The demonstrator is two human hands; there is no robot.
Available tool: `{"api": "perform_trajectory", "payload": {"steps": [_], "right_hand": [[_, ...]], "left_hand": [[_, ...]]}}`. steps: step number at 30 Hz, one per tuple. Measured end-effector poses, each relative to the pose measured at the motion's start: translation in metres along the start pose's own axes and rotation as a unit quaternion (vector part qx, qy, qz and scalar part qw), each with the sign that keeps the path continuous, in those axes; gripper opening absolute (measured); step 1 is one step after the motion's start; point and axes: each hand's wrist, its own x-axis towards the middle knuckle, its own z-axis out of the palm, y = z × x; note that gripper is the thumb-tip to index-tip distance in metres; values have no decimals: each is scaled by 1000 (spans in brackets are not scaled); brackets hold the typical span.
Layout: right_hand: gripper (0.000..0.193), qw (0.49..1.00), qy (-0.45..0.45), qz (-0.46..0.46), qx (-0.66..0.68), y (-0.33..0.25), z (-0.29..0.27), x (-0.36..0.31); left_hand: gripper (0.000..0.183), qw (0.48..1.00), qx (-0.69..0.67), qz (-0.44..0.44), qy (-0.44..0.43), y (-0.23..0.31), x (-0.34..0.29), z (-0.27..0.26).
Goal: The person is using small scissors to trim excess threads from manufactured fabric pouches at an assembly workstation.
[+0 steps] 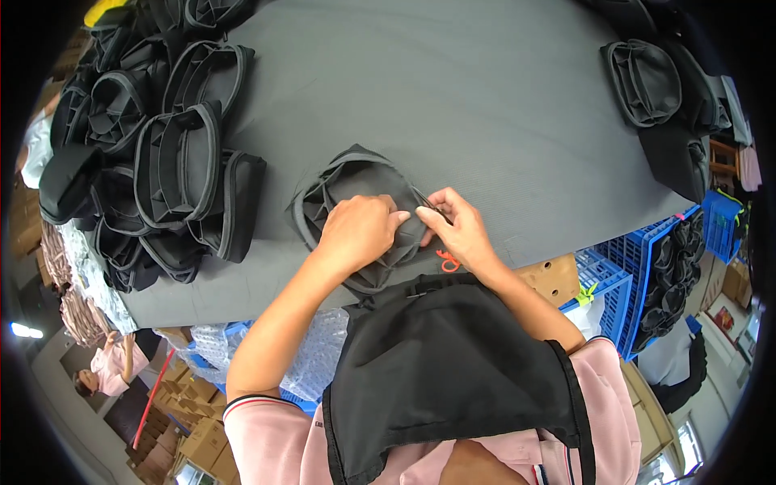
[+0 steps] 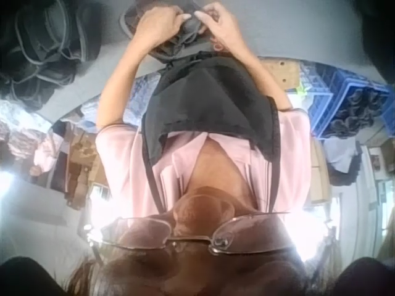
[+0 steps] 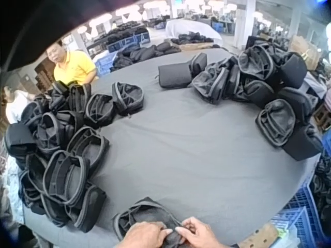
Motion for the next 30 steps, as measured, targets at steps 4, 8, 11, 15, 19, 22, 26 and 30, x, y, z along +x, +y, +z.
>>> {"api": "perform_trajectory", "payload": {"steps": [4,8,11,15,19,22,26,30], "right_hand": [[23,998,-15,7,-55,-35,8,11],[19,994,-92,-23,-61,-58,7,28],[19,975,-158,32,-152,-57,-2,48],[15,903,-27,-306,-300,-49,-6,36],[18,945,56,-238,-217,-64,-10,-2],[23,922,8,-239,-304,-59,-17,-30],[23,932,-17,-148,-329,-49,-28,-37],[23,931,-53,-126,-340,-54,-29,-30]], "left_hand": [[47,983,-149,-46,-97,-12,8,-8],[41,870,-477,-111,-62,-14,5,1],[32,823,-550,-141,-16,-18,8,32],[26,813,-550,-189,43,-10,10,41],[25,807,-548,-191,114,-10,2,47],[25,779,-582,-192,135,-5,-3,47],[25,764,-603,-170,154,2,-4,50],[25,774,-594,-158,156,3,-5,52]]}}
